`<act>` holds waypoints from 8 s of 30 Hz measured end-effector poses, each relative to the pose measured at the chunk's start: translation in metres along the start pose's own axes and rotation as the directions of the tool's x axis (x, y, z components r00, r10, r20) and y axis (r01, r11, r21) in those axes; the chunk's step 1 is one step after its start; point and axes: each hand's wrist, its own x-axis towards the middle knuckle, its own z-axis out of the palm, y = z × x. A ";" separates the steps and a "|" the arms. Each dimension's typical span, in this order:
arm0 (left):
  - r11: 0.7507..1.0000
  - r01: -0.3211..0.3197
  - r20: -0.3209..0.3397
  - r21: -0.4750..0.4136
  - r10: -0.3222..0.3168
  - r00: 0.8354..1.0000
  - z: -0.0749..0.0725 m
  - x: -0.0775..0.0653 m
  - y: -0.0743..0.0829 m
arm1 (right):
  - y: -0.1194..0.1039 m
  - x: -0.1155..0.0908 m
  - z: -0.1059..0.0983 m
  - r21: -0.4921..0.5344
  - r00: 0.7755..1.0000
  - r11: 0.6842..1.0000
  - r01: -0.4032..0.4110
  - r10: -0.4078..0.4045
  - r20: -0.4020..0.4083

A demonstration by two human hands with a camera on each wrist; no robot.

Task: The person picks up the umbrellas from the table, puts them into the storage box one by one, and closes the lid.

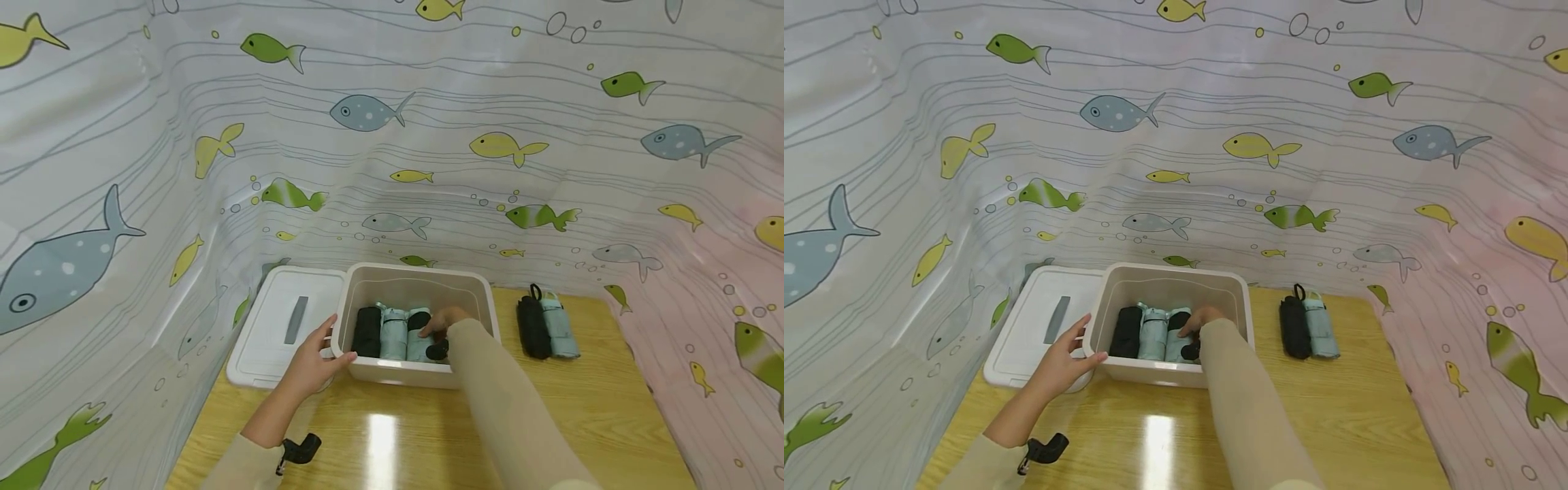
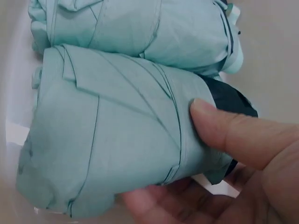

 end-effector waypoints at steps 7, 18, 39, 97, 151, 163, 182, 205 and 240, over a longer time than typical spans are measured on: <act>1.000 0.002 0.004 0.000 -0.002 1.000 0.001 0.000 0.000 | -0.004 -0.006 -0.005 -0.077 0.998 0.996 -0.046 0.044 -0.036; 1.000 0.005 -0.007 0.008 -0.005 1.000 0.001 0.001 -0.001 | -0.002 -0.003 0.001 -0.042 1.000 0.999 -0.007 0.007 0.003; 1.000 0.000 -0.011 0.008 0.000 1.000 0.001 0.002 -0.001 | -0.014 -0.023 -0.021 -0.037 0.996 0.996 -0.085 0.087 0.034; 1.000 -0.027 -0.009 0.013 0.027 1.000 0.002 0.002 -0.003 | 0.065 -0.161 -0.098 -0.073 0.820 0.845 0.530 -0.532 -0.211; 1.000 -0.002 -0.024 0.009 0.002 1.000 0.003 -0.001 -0.004 | 0.274 -0.049 -0.099 0.190 0.662 0.959 0.210 0.003 -0.749; 1.000 -0.005 -0.029 0.019 0.006 1.000 0.002 -0.003 -0.003 | 0.277 -0.043 -0.097 0.248 0.752 0.957 0.153 0.051 -0.658; 1.000 0.001 -0.028 0.005 0.000 1.000 0.004 -0.001 -0.004 | 0.285 -0.040 -0.101 0.208 0.759 0.971 0.119 0.047 -0.650; 1.000 -0.003 -0.028 0.017 0.003 1.000 0.003 -0.003 -0.003 | 0.300 -0.053 -0.109 0.448 0.861 0.855 0.260 0.005 -0.509; 1.000 0.001 -0.027 0.005 0.000 1.000 0.002 -0.003 -0.002 | 0.239 -0.141 -0.143 0.667 0.921 0.637 0.386 -0.302 -0.245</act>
